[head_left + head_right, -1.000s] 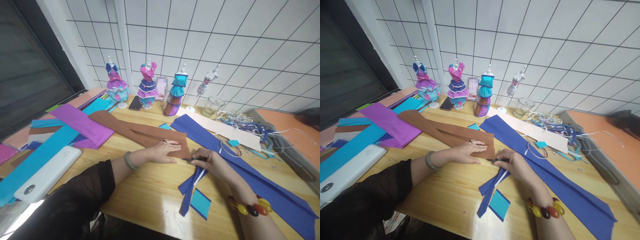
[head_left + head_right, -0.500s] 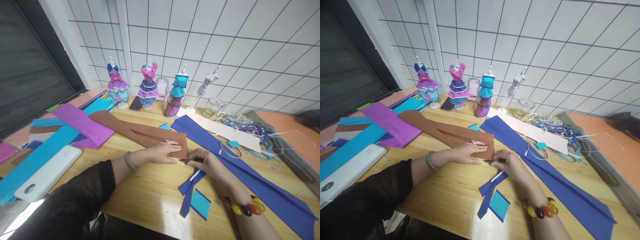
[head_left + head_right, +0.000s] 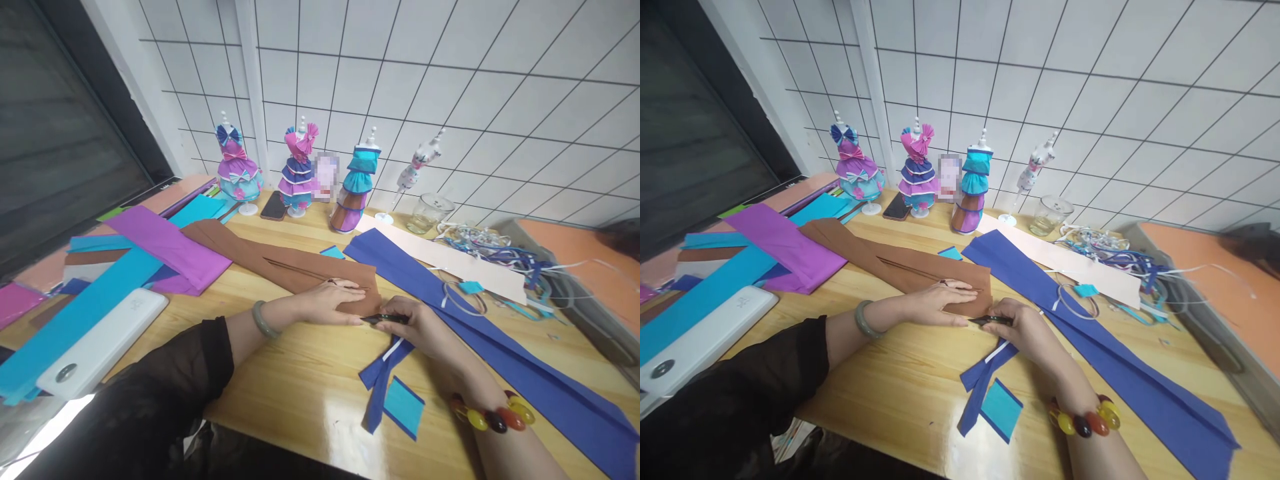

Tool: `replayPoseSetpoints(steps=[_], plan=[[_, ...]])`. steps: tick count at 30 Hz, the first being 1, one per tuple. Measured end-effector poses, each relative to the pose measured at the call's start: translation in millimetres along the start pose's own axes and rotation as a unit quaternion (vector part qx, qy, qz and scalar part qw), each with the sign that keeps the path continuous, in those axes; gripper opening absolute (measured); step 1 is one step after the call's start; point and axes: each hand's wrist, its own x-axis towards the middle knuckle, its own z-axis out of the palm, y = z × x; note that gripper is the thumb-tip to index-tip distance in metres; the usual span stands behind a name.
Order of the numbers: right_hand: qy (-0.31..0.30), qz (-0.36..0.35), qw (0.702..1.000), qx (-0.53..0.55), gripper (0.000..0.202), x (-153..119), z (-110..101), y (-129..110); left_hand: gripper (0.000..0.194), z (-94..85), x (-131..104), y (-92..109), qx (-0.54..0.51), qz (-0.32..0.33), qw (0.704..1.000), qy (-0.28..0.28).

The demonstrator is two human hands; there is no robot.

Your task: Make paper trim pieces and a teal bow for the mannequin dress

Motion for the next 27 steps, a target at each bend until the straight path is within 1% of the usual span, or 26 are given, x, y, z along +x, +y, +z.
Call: replayPoseSetpoints(steps=[6,9,17,22,27], plan=[[0.008,0.001,1.0,-0.024,0.023,0,4,-9,0.056,-5.5,1,4,-0.02,-0.03,0.999,-0.018],[0.011,-0.01,1.0,-0.025,0.022,1,7,-9,0.053,-5.0,1,2,-0.032,-0.018,0.999,-0.027],[0.012,-0.011,0.999,-0.034,0.019,1,8,-8,0.049,2.3,2,-11,-0.05,0.007,0.999,-0.02],[0.01,-0.003,0.999,-0.039,0.023,0,7,-12,0.047,2.3,2,-12,-0.061,-0.006,0.998,-0.027],[0.027,-0.031,0.998,-0.052,0.022,6,15,-7,0.047,3.3,4,-15,-0.063,0.008,0.998,-0.027]])
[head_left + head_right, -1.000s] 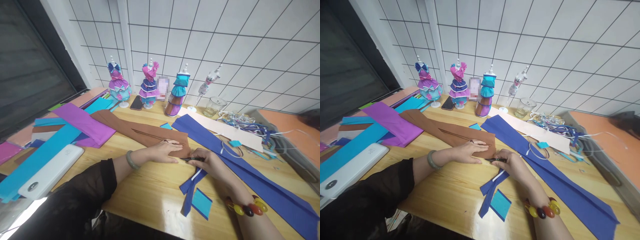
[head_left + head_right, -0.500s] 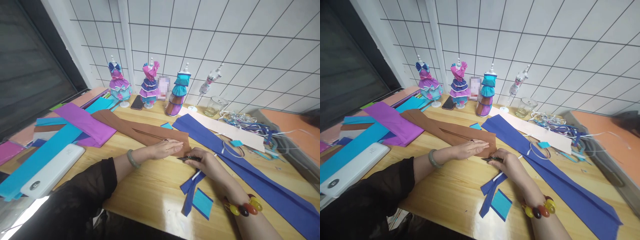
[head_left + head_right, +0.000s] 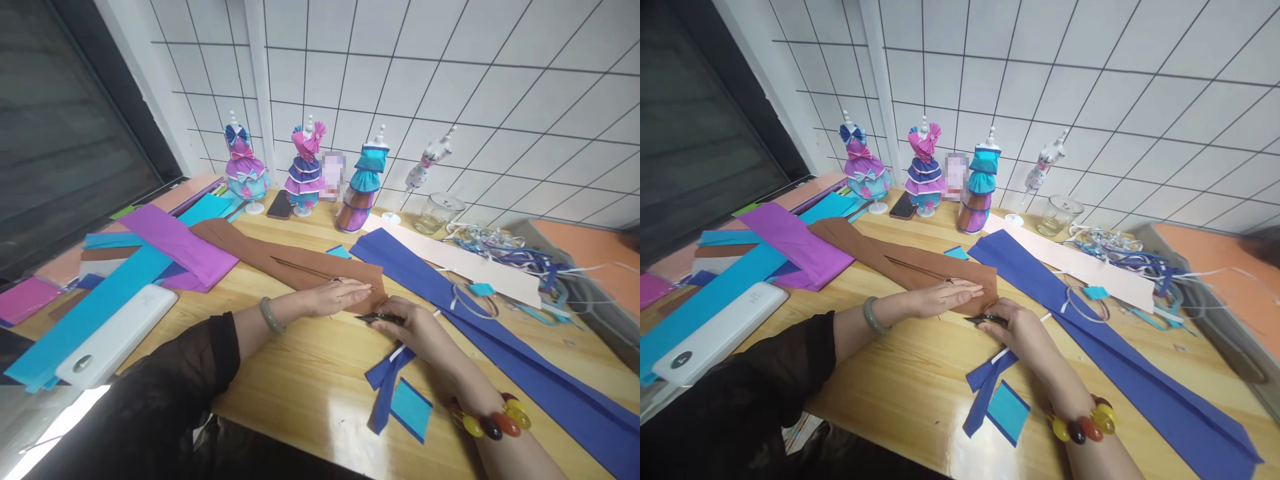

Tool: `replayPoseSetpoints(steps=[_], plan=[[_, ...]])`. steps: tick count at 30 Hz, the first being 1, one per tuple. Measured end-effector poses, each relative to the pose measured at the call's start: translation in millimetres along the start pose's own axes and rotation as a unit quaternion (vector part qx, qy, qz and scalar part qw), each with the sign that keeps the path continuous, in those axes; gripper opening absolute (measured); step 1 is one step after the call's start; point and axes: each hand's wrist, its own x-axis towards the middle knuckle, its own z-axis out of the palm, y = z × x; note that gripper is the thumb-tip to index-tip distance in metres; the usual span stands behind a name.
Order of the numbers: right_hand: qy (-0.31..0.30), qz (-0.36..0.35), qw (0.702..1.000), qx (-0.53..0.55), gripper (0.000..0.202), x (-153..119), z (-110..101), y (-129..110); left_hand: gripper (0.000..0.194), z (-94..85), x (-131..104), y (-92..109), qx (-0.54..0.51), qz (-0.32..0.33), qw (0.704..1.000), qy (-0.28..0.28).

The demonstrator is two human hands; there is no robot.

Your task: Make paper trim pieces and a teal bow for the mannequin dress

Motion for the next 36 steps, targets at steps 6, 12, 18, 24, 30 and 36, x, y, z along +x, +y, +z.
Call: replayPoseSetpoints(steps=[6,12,18,24,30,36], plan=[[0.017,-0.021,0.999,-0.033,0.023,3,8,6,0.051,-0.5,1,3,-0.009,-0.023,1.0,0.007],[0.019,-0.015,0.999,-0.043,0.02,1,5,1,0.052,-4.2,-2,10,-0.015,-0.034,0.999,-0.005],[0.009,-0.012,0.999,-0.043,0.022,-1,5,2,0.054,-4.7,-3,10,-0.02,-0.025,0.999,-0.016],[0.019,-0.037,0.998,-0.05,0.022,4,12,5,0.057,-12.6,-5,28,-0.048,-0.085,0.995,-0.012],[0.018,-0.046,0.997,-0.067,0.022,6,15,4,0.061,-15.6,-5,32,-0.052,-0.077,0.995,-0.02],[0.023,-0.049,0.996,-0.065,0.021,5,14,4,0.058,-15.1,-6,32,-0.065,-0.076,0.995,-0.021]])
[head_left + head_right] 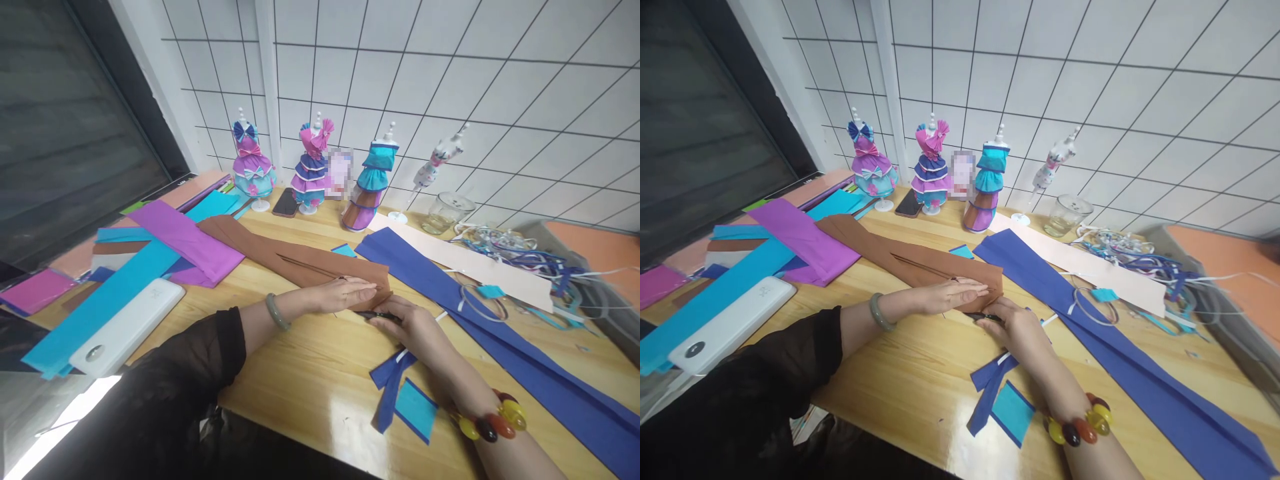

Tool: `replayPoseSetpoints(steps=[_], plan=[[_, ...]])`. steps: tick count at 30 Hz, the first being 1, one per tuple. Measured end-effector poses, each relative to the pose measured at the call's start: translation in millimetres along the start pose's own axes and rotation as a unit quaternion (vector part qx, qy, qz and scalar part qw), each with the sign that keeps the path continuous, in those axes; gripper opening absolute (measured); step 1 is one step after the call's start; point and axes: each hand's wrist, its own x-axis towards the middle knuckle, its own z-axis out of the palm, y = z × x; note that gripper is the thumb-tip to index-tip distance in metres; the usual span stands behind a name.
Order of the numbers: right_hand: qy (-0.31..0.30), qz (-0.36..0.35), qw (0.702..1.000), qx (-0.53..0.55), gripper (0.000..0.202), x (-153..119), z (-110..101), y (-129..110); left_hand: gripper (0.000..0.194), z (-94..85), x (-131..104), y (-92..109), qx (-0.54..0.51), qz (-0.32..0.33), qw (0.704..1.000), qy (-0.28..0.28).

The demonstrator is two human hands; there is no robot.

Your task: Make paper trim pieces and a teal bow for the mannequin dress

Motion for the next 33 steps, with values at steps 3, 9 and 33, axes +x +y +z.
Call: replayPoseSetpoints(steps=[3,9,33], plan=[[0.004,-0.006,1.0,0.002,0.02,1,1,2,0.061,-0.3,-1,2,0.0,-0.002,1.0,0.003],[0.008,-0.001,1.0,-0.026,0.021,4,4,-1,0.073,1.4,3,-2,0.002,0.009,1.0,0.013],[-0.117,0.136,0.972,0.154,0.034,-12,-30,9,0.064,4.5,1,-11,-0.012,0.028,0.999,0.037]])
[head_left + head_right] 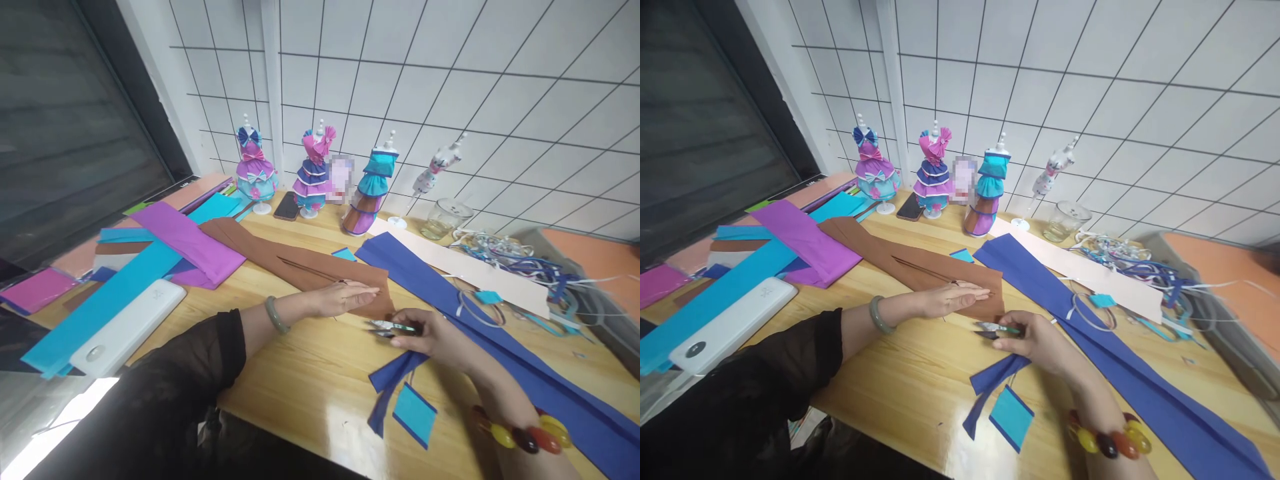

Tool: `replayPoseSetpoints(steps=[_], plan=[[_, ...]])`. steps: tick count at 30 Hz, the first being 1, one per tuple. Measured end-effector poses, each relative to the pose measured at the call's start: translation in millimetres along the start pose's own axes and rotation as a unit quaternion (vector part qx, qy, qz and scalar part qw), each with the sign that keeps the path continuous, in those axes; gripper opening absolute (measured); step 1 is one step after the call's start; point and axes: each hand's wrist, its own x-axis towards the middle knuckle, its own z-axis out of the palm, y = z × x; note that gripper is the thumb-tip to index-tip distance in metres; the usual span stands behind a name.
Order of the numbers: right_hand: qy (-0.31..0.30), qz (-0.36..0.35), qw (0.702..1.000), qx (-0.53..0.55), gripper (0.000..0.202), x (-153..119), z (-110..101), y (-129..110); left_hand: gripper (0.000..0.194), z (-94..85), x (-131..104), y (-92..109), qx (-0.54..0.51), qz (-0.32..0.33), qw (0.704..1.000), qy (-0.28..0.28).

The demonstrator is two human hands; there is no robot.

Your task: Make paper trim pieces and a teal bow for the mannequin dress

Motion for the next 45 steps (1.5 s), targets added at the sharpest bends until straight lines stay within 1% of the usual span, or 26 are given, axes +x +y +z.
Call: replayPoseSetpoints(steps=[2,5,6,8,11,13,15,16,17,20,23,26,28,31,35,40,42,45], plan=[[-0.006,0.043,0.998,0.053,0.036,-5,-9,6,0.064,0.6,1,-2,-0.001,0.011,1.0,0.004],[-0.061,0.074,0.991,0.098,0.036,-7,-11,9,0.064,1.7,2,-4,0.001,0.013,1.0,0.009],[-0.08,0.078,0.989,0.101,0.036,-7,-9,8,0.064,1.9,2,-4,0.001,0.011,1.0,0.011],[-0.096,0.079,0.988,0.097,0.036,-7,-6,4,0.064,2.1,2,-5,-0.002,0.011,1.0,0.015],[-0.086,0.053,0.989,0.104,0.035,-11,-8,-1,0.062,1.8,1,-4,-0.012,0.017,1.0,0.017],[-0.066,0.004,0.989,0.135,0.037,-15,-14,-1,0.061,1.7,0,-5,-0.014,0.021,1.0,0.017],[-0.018,-0.054,0.981,0.185,0.043,-16,-19,1,0.06,2.2,0,-6,0.003,0.025,1.0,0.018],[0.017,-0.067,0.976,0.209,0.045,-16,-21,2,0.059,2.8,0,-6,0.022,0.03,0.999,0.019],[0.051,-0.062,0.97,0.228,0.046,-14,-21,3,0.059,3.6,0,-7,0.046,0.038,0.998,0.019],[0.117,0.013,0.962,0.246,0.045,-8,-18,3,0.059,6.3,1,-8,0.132,0.075,0.988,0.015],[0.157,0.064,0.963,0.209,0.04,2,-11,0,0.062,7.9,0,-5,0.205,0.107,0.973,0.01],[0.214,0.101,0.968,0.088,0.037,14,-6,2,0.064,8.2,-3,-3,0.258,0.123,0.958,0.013],[0.264,0.107,0.959,-0.003,0.035,23,-4,7,0.063,8.5,-4,-2,0.283,0.132,0.95,0.016],[0.299,0.1,0.946,-0.079,0.029,37,1,15,0.062,10.0,-4,-4,0.308,0.142,0.941,0.019],[0.3,0.093,0.944,-0.099,0.024,49,8,15,0.064,13.4,-4,-8,0.323,0.156,0.933,0.028],[0.286,0.074,0.951,-0.094,0.02,54,15,8,0.064,15.0,-4,-10,0.339,0.18,0.923,0.04],[0.29,0.074,0.95,-0.094,0.022,54,15,9,0.063,14.6,-5,-9,0.342,0.176,0.922,0.04],[0.313,0.087,0.941,-0.096,0.027,58,9,13,0.063,13.3,-6,-6,0.343,0.165,0.924,0.036]])
